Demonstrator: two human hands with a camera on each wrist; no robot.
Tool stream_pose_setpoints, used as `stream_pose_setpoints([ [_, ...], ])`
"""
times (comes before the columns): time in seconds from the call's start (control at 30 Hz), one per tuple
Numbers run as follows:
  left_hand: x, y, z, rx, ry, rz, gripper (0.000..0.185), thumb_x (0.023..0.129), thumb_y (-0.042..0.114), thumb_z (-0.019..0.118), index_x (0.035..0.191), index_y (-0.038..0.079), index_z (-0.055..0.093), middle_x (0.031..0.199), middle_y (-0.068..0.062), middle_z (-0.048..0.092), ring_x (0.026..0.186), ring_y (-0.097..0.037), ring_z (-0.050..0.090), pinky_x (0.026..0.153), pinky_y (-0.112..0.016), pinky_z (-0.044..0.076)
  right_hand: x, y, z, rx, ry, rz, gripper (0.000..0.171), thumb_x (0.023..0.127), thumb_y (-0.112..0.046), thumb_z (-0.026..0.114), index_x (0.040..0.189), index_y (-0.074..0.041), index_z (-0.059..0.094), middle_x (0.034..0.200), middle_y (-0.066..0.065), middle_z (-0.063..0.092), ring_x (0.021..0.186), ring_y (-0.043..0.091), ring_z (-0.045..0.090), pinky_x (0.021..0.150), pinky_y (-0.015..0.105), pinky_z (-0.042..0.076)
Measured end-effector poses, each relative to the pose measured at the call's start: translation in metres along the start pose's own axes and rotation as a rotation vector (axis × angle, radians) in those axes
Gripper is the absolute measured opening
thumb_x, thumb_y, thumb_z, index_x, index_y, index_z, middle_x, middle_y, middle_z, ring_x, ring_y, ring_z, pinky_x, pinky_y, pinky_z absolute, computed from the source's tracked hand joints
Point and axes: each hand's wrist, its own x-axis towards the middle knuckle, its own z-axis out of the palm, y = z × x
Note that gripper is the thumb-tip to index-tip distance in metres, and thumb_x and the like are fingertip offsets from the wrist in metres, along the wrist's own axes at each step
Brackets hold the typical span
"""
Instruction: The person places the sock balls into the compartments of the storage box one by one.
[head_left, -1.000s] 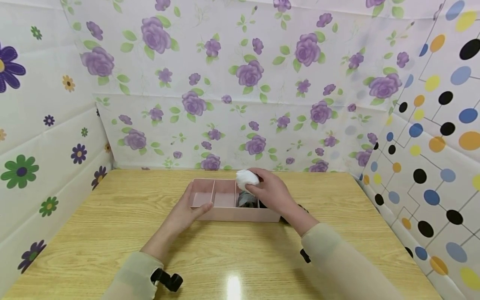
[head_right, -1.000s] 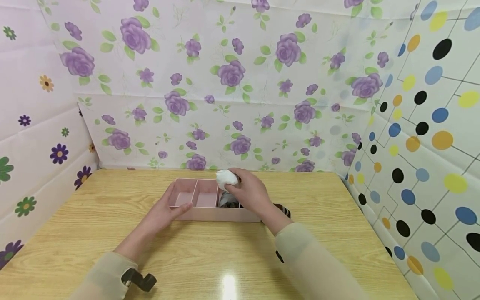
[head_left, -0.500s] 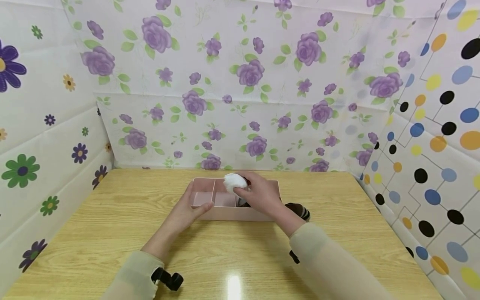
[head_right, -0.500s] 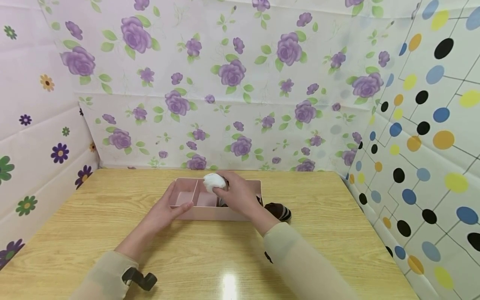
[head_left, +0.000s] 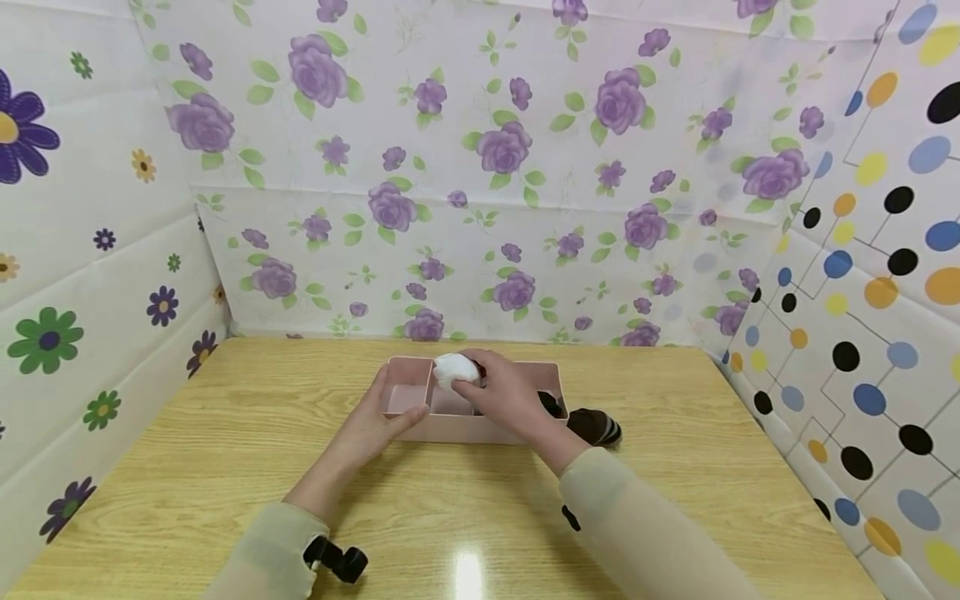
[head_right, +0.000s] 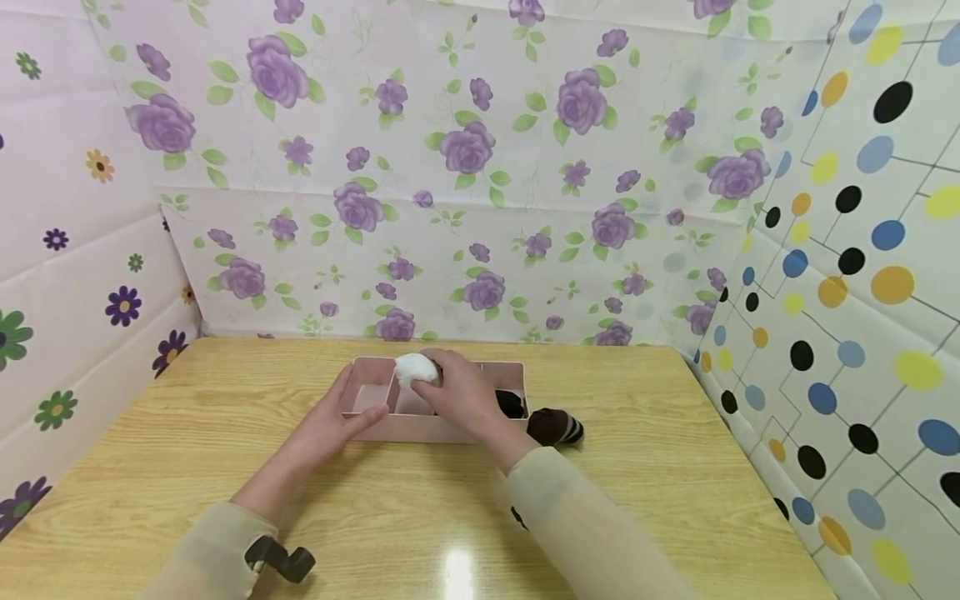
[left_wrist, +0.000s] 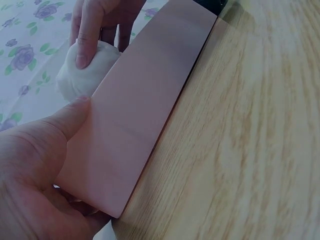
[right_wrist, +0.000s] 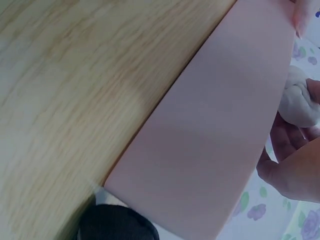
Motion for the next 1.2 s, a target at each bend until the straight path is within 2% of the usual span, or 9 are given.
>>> stream_pose_setpoints([
  [0.27,0.001,0.001,0.001,-0.01,-0.002,0.001,0.117,0.105,0.052,0.076,0.178,0.012,-0.007,0.181,-0.028,0.009,0.164,-0.052,0.018,0.13,-0.069,0.019,0.003,0.0,0.01,-0.095,0.045,0.03,0.048,0.107,-0.036,0.077,0.15,-0.017,0.067,0.126,0.001,0.076,0.092,0.014,0.069,0.077,0.037,0.06],
  [0.47,0.001,0.0,-0.001,-0.01,-0.005,0.006,0.119,0.104,0.055,0.075,0.178,0.012,-0.008,0.181,-0.028,0.009,0.163,-0.052,0.018,0.13,-0.07,0.02,0.004,-0.003,0.016,-0.19,0.097,0.036,0.046,0.105,-0.039,0.078,0.145,-0.017,0.072,0.118,0.001,0.079,0.098,0.022,0.067,0.088,0.048,0.054],
  [0.57,0.0,-0.001,-0.001,-0.013,-0.009,0.004,0.12,0.104,0.056,0.075,0.178,0.013,-0.008,0.181,-0.028,0.009,0.163,-0.052,0.018,0.13,-0.07,0.02,0.005,-0.004,0.02,-0.208,0.097,0.049,0.045,0.105,-0.039,0.078,0.143,-0.017,0.073,0.118,0.002,0.079,0.103,0.026,0.066,0.089,0.049,0.053],
  [0.77,0.0,0.0,-0.001,-0.02,-0.003,0.015,0.119,0.104,0.053,0.076,0.178,0.012,-0.007,0.181,-0.028,0.01,0.163,-0.051,0.02,0.13,-0.07,0.021,0.006,-0.004,0.026,-0.232,0.09,0.036,0.044,0.105,-0.038,0.078,0.142,-0.016,0.075,0.124,0.005,0.078,0.116,0.031,0.064,0.09,0.05,0.054],
  [0.93,0.0,0.0,0.0,-0.027,-0.003,0.016,0.12,0.103,0.054,0.077,0.178,0.011,-0.006,0.181,-0.029,0.012,0.163,-0.05,0.021,0.131,-0.068,0.021,0.006,-0.002,0.028,-0.287,0.059,0.009,0.041,0.104,-0.038,0.079,0.142,-0.021,0.076,0.13,0.004,0.078,0.115,0.031,0.063,0.092,0.051,0.053],
  [1.0,0.0,0.001,-0.001,-0.028,-0.004,0.016,0.12,0.103,0.055,0.077,0.178,0.01,-0.006,0.18,-0.03,0.013,0.163,-0.05,0.022,0.13,-0.068,0.022,0.006,0.0,0.03,-0.307,0.044,-0.001,0.043,0.104,-0.039,0.08,0.144,-0.023,0.075,0.135,0.004,0.076,0.117,0.033,0.064,0.096,0.053,0.052],
  [1.2,-0.001,0.0,0.0,-0.047,-0.004,0.01,0.12,0.103,0.054,0.077,0.178,0.012,-0.007,0.18,-0.029,0.013,0.162,-0.051,0.024,0.129,-0.07,0.023,0.004,0.001,0.03,-0.321,0.018,-0.008,0.055,0.104,-0.044,0.079,0.155,-0.027,0.067,0.149,0.01,0.068,0.138,0.042,0.057,0.114,0.064,0.044],
])
